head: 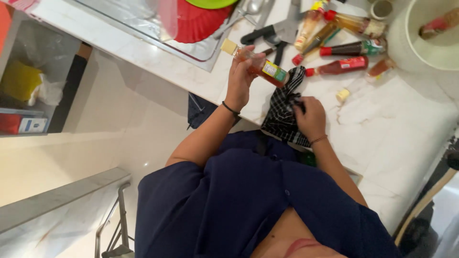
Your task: Cleaning and organizing various condiment bottles and kitchen utensils using a cloth.
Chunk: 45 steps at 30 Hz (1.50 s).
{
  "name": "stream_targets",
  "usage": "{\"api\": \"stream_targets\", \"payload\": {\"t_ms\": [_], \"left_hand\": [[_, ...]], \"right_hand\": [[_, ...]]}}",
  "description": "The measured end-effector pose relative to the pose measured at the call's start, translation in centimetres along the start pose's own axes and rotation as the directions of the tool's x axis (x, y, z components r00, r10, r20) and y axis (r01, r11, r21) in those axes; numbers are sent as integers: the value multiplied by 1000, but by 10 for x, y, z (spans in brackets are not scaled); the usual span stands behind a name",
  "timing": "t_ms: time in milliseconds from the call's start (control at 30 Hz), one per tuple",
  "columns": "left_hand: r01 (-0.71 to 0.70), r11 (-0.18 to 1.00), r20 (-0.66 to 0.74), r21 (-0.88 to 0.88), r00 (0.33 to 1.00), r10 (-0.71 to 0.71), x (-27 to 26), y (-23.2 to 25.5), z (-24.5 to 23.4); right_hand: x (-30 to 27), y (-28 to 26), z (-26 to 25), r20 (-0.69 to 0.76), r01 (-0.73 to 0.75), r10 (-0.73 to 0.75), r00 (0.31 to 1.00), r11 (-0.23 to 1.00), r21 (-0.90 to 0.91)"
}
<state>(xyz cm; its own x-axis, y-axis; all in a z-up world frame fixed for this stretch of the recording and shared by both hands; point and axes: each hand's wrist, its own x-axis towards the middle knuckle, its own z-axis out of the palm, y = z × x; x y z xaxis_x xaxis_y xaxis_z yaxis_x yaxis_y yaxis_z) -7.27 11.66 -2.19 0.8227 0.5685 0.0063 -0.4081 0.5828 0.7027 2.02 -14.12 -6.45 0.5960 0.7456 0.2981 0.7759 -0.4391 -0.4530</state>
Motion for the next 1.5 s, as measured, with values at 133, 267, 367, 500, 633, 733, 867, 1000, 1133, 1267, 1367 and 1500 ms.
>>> {"api": "stream_targets", "payload": {"t_ms": [133, 267, 367, 500, 633, 733, 867, 1000, 1133, 1267, 1367, 1500], "left_hand": [[14, 998, -73, -60, 997, -19, 8, 14, -13], [22, 983, -177, -182, 983, -54, 10, 35, -4], [22, 966, -194, -259, 978, -74, 8, 48, 9], [8, 959, -113, -285, 993, -42, 16, -7, 5], [18, 962, -46, -274, 998, -32, 22, -31, 1], [118, 944, 6, -307, 992, -122, 22, 3, 19], [127, 969, 157, -212, 983, -95, 34, 25, 34], [-48, 998, 195, -28, 979, 53, 56, 16, 53], [-48, 999, 190, 1, 981, 47, 62, -12, 68], [-104, 988, 296, 112, 953, 67, 65, -42, 56], [-213, 963, 378, 167, 916, 137, 53, -30, 60], [-232, 967, 513, 108, 846, 146, 46, -24, 59]], "right_hand": [[16, -5, -15, -147, -123, 233, 961, 840, 528], [41, -30, -64, -517, 316, 146, 843, 645, 696], [54, -69, -73, -593, 385, 123, 796, 653, 652], [70, -134, -42, -391, 388, -213, 896, 803, 452], [69, -117, -6, -418, 463, -289, 861, 786, 410], [57, -76, 7, -344, 343, -155, 926, 728, 594], [39, -49, -31, -209, 97, 123, 970, 594, 799], [38, -63, -70, -388, 261, 286, 876, 395, 881], [59, -77, -51, -439, 234, 112, 892, 716, 658], [80, -85, -9, -402, 214, -24, 915, 875, 434], [78, -68, 16, -395, 145, 149, 907, 769, 622], [69, -32, 37, -118, -106, 389, 914, 508, 855]]}}
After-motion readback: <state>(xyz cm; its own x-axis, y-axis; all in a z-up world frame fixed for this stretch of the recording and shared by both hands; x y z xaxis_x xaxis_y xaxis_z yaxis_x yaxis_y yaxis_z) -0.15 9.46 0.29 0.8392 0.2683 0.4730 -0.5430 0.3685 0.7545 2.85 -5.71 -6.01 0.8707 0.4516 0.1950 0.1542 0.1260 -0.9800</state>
